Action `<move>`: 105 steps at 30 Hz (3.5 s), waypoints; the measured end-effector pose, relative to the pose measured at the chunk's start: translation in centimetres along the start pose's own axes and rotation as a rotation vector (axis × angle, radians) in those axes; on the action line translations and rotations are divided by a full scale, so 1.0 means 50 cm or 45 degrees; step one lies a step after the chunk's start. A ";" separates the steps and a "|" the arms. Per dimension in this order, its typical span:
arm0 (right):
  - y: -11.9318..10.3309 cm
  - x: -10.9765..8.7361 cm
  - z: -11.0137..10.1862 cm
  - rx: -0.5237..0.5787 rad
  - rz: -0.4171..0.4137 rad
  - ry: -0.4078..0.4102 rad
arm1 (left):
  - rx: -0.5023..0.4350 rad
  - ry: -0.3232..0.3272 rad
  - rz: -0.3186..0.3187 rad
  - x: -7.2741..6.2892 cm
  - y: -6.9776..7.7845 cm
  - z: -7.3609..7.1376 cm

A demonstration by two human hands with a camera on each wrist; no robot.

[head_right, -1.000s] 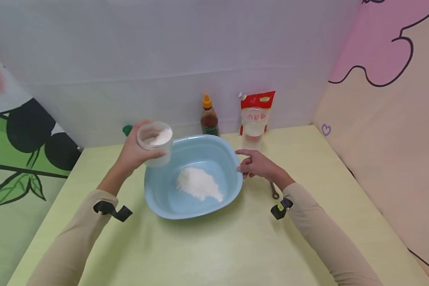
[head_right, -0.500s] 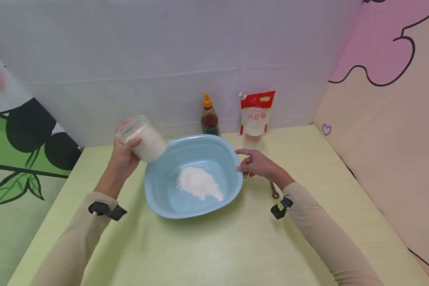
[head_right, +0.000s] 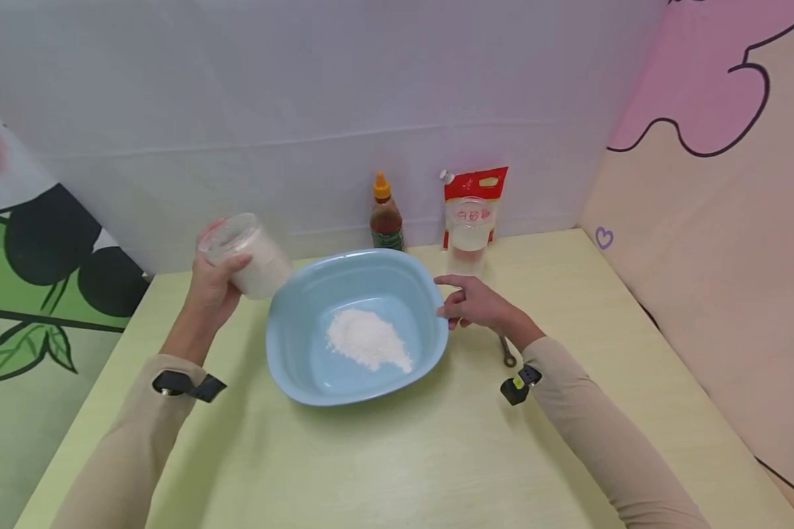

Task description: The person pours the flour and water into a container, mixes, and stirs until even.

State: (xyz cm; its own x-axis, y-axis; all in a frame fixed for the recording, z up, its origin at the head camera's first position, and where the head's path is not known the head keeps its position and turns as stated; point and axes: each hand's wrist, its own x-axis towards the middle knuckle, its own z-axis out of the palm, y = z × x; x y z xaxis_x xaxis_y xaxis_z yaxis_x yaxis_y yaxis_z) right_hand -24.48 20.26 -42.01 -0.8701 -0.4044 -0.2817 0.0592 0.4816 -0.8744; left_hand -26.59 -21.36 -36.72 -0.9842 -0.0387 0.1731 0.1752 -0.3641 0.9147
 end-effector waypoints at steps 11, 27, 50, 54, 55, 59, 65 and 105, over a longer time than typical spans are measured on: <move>-0.006 -0.001 0.001 -0.015 0.013 0.005 | 0.216 0.327 0.040 0.023 -0.030 -0.072; -0.008 -0.001 0.005 -0.007 0.035 0.003 | 0.695 0.476 -0.091 0.040 -0.093 -0.189; -0.006 -0.005 0.006 0.022 0.007 0.004 | 0.777 0.445 -0.171 0.068 -0.143 -0.255; -0.004 -0.004 0.008 0.025 0.010 0.003 | 0.755 0.448 -0.151 0.069 -0.146 -0.258; -0.004 -0.004 0.008 0.026 0.010 0.002 | 0.759 0.446 -0.143 0.069 -0.147 -0.257; -0.003 -0.007 0.008 0.024 0.018 0.006 | 0.783 0.391 -0.109 0.073 -0.152 -0.259; 0.000 -0.008 0.007 0.018 0.009 0.013 | 0.843 0.316 -0.121 0.076 -0.150 -0.261; 0.011 -0.030 0.027 0.162 0.006 0.049 | 0.853 -0.435 -0.154 -0.152 -0.121 -0.111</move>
State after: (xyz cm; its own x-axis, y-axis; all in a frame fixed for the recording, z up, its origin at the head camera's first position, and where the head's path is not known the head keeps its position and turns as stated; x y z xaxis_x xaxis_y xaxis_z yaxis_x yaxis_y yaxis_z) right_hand -22.49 20.10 -42.58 -0.8877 -0.3709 -0.2727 0.1230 0.3797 -0.9169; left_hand -20.30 -24.05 -45.58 -0.9534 0.2957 0.0608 0.1530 0.2999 0.9416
